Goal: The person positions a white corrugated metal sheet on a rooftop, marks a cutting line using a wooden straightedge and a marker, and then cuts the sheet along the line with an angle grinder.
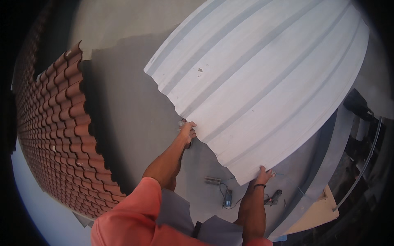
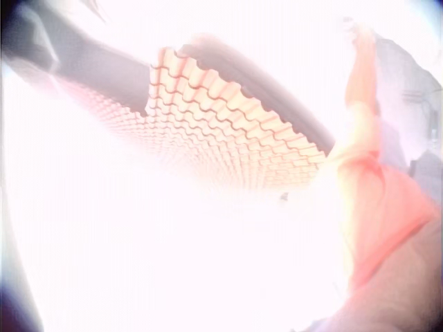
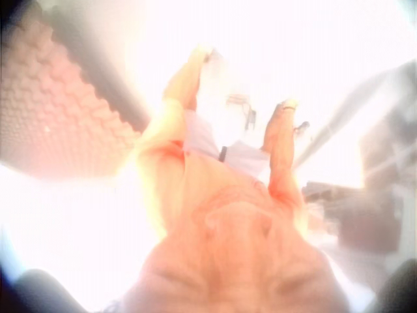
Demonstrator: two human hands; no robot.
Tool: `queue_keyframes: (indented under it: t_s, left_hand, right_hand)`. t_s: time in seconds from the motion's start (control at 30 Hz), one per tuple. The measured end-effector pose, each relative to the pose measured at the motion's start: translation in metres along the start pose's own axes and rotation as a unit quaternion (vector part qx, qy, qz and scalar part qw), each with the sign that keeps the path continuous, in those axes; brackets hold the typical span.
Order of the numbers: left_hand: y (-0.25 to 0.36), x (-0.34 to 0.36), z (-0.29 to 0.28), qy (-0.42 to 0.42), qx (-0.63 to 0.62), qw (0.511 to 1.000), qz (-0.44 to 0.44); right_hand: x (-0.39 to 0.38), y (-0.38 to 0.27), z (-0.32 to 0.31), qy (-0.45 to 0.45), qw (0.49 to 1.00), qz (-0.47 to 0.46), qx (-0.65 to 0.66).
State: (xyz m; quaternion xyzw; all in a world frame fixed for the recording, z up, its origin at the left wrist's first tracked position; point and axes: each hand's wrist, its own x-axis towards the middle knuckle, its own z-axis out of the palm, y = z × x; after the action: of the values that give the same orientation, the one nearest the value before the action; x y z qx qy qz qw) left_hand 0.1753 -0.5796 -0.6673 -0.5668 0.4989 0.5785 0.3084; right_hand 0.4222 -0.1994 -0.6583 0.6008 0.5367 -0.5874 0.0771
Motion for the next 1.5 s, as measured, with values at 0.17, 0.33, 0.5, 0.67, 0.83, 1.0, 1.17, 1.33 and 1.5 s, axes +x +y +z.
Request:
queue_keyframes:
  t_s: [0.17, 0.33, 0.5, 0.67, 0.83, 1.0, 1.17, 1.33, 1.5]
  left_hand:
    - [0.027, 0.029, 0.051, -0.112, 0.047, 0.993, 0.009]
    - [0.020, 0.067, 0.069, -0.097, 0.024, 0.995, 0.015]
    - [0.009, 0.082, 0.077, -0.091, -0.007, 0.995, 0.043]
    - [-0.001, 0.098, 0.075, -0.067, -0.015, 0.996, 0.053]
    - [-0.003, 0.100, 0.068, -0.001, 0.097, 0.994, 0.055]
    - [-0.012, 0.089, 0.008, 0.023, 0.526, 0.820, 0.225]
    - [0.034, -0.014, -0.021, -0.132, 0.573, 0.778, 0.222]
    - [0.059, -0.088, -0.012, -0.095, 0.614, 0.768, 0.157]
    - [0.035, -0.160, 0.057, -0.104, 0.637, 0.751, 0.135]
  right_hand:
    - [0.030, -0.050, 0.011, 0.095, 0.982, -0.032, -0.160]
    - [0.053, -0.054, 0.015, 0.030, 0.996, 0.015, -0.083]
    - [0.059, -0.065, 0.028, 0.046, 0.988, 0.050, -0.142]
    - [0.072, -0.044, 0.027, 0.056, 0.985, 0.033, -0.159]
    - [0.077, -0.023, 0.008, 0.082, 0.963, -0.062, -0.249]
    - [0.018, -0.014, -0.052, 0.117, 0.953, -0.096, -0.263]
    - [-0.084, 0.041, -0.180, 0.149, 0.975, 0.035, -0.161]
    - [-0.199, 0.120, -0.223, 0.171, 0.961, 0.199, -0.089]
    - [-0.282, 0.152, -0.201, 0.137, 0.938, 0.317, -0.017]
